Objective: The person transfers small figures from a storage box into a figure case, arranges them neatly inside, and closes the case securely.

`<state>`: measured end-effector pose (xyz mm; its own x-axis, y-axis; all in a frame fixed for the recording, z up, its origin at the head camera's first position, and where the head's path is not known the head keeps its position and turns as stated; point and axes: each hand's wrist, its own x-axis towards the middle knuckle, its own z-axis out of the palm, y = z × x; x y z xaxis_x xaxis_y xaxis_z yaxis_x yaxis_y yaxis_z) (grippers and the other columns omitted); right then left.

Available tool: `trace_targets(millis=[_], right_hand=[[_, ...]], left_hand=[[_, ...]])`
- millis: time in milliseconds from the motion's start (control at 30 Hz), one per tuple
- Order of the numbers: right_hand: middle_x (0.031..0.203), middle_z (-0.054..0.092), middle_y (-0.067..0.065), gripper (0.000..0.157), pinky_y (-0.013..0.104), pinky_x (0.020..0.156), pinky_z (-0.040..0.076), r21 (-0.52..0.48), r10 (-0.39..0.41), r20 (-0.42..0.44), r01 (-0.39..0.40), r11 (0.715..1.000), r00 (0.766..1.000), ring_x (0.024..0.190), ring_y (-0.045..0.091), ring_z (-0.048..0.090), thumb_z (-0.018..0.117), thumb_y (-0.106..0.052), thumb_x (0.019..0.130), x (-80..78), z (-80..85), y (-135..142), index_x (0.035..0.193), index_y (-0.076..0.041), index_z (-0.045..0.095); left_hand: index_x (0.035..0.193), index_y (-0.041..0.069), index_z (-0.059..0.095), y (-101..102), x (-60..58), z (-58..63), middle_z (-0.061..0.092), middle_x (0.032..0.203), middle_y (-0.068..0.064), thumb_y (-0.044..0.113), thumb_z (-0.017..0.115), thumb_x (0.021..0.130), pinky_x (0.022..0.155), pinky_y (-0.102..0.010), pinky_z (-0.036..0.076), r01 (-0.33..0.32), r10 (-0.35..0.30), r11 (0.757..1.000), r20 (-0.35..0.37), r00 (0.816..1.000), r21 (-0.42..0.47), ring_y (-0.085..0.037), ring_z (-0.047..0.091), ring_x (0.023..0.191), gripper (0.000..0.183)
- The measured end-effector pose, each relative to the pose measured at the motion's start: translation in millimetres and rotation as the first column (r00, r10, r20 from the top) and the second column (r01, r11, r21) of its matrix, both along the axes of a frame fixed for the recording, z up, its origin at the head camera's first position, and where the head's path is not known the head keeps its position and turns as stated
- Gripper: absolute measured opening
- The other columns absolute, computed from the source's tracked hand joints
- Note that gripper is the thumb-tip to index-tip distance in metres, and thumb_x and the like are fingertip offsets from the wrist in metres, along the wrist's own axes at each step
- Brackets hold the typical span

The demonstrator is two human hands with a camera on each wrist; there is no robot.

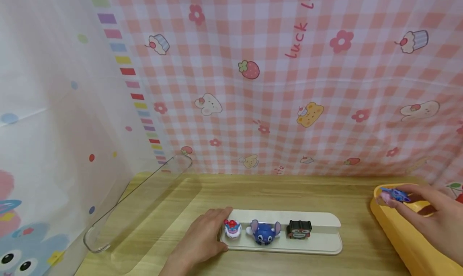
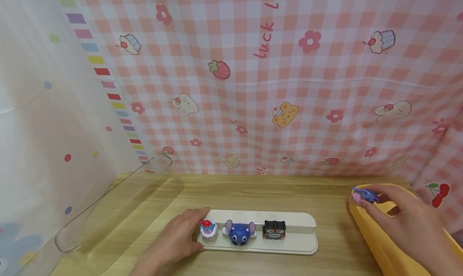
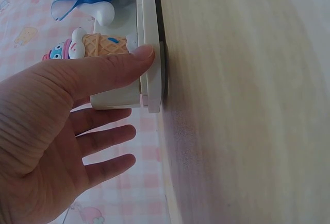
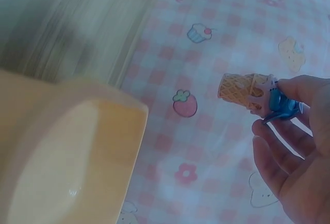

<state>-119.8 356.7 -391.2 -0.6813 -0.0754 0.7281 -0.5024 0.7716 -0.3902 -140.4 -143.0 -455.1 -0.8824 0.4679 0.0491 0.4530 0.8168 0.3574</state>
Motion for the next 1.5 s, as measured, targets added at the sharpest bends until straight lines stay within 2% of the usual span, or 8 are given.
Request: trace_targets(millis=[167, 267, 400, 700, 900, 1000, 1267, 1500], right_hand=[[0.112, 0.059, -0.038, 0.029, 0.006, 0.060, 0.048, 0.071, 0.046, -0.001, -0.046, 0.996, 0.999, 0.096, -0.025, 0.052, 0.088, -0.018, 0.087, 4.3, 2.4, -8.3, 0.110, -0.002, 0.076], [0.106, 0.063, -0.031, 0.031, 0.007, 0.058, 0.048, 0.105, 0.046, 0.028, -0.049, 0.993, 0.999, 0.095, -0.023, 0.052, 0.091, -0.012, 0.082, 5.7, 5.3, -14.0, 0.109, -0.006, 0.077], [0.099, 0.066, -0.025, 0.045, 0.008, 0.055, 0.045, 0.135, 0.001, 0.092, -0.013, 0.991, 0.996, 0.091, -0.019, 0.051, 0.095, 0.002, 0.067, 6.7, 4.4, -20.5, 0.107, -0.008, 0.076], [0.097, 0.072, -0.016, 0.045, 0.006, 0.062, 0.048, 0.164, 0.041, 0.072, -0.053, 0.985, 0.997, 0.082, -0.015, 0.056, 0.099, -0.017, 0.068, 7.8, -4.6, -28.0, 0.104, -0.006, 0.075], [0.091, 0.071, -0.016, 0.052, 0.007, 0.061, 0.045, 0.168, 0.005, 0.133, -0.028, 0.985, 0.991, 0.071, -0.004, 0.059, 0.100, -0.006, 0.058, 10.6, -7.8, -42.4, 0.103, -0.013, 0.077], [0.088, 0.068, -0.018, 0.052, 0.007, 0.060, 0.044, 0.160, 0.017, 0.154, -0.042, 0.986, 0.988, 0.070, -0.003, 0.056, 0.100, -0.005, 0.057, 11.7, -9.4, -50.0, 0.103, -0.016, 0.077], [0.091, 0.068, -0.018, 0.053, 0.010, 0.064, 0.043, 0.170, 0.085, 0.141, -0.108, 0.980, 0.986, 0.074, -0.002, 0.054, 0.099, -0.006, 0.057, 11.6, -15.1, -63.1, 0.102, -0.022, 0.076], [0.095, 0.073, -0.017, 0.048, 0.010, 0.069, 0.046, 0.171, 0.213, 0.086, -0.225, 0.959, 0.973, 0.081, -0.004, 0.058, 0.099, -0.015, 0.063, 8.3, -24.2, -67.8, 0.104, -0.024, 0.076]], left_hand=[[0.152, 0.008, 0.052, 0.2, -0.1, 0.0, 0.063, 0.142, -0.009, 0.021, 0.098, 0.072, 0.109, -0.051, 0.049, 0.002, -0.002, 1.000, -0.006, 1.000, -0.002, -0.028, 0.057, 0.132, 0.093], [0.152, 0.007, 0.052, 0.1, 0.3, -0.1, 0.063, 0.142, -0.010, 0.020, 0.098, 0.072, 0.109, -0.051, 0.049, 0.006, -0.006, 1.000, -0.018, 1.000, 0.000, -0.028, 0.057, 0.132, 0.094], [0.152, 0.007, 0.052, -0.2, 0.3, -0.3, 0.063, 0.142, -0.010, 0.020, 0.098, 0.071, 0.108, -0.051, 0.049, 0.011, -0.011, 1.000, -0.024, 1.000, 0.003, -0.028, 0.057, 0.132, 0.094], [0.152, 0.008, 0.052, -0.1, -0.7, -0.3, 0.063, 0.143, -0.010, 0.021, 0.098, 0.071, 0.108, -0.052, 0.049, 0.005, -0.005, 1.000, -0.012, 1.000, -0.006, -0.029, 0.056, 0.132, 0.094], [0.151, 0.007, 0.052, -0.3, -0.4, -0.6, 0.063, 0.142, -0.009, 0.020, 0.099, 0.071, 0.108, -0.051, 0.049, 0.010, -0.010, 1.000, -0.020, 1.000, 0.006, -0.028, 0.057, 0.132, 0.094], [0.151, 0.007, 0.052, -0.1, 0.8, 0.0, 0.063, 0.141, -0.009, 0.020, 0.099, 0.071, 0.107, -0.051, 0.049, 0.013, -0.013, 1.000, -0.024, 1.000, 0.010, -0.028, 0.057, 0.131, 0.094], [0.152, 0.007, 0.052, -0.1, 0.3, 0.0, 0.063, 0.142, -0.009, 0.021, 0.098, 0.072, 0.108, -0.051, 0.049, 0.011, -0.011, 1.000, -0.017, 1.000, 0.009, -0.028, 0.056, 0.132, 0.093], [0.152, 0.007, 0.052, -0.3, -0.4, -0.1, 0.063, 0.142, -0.008, 0.021, 0.098, 0.072, 0.108, -0.050, 0.049, 0.008, -0.008, 1.000, -0.010, 1.000, -0.001, -0.027, 0.056, 0.132, 0.093]])
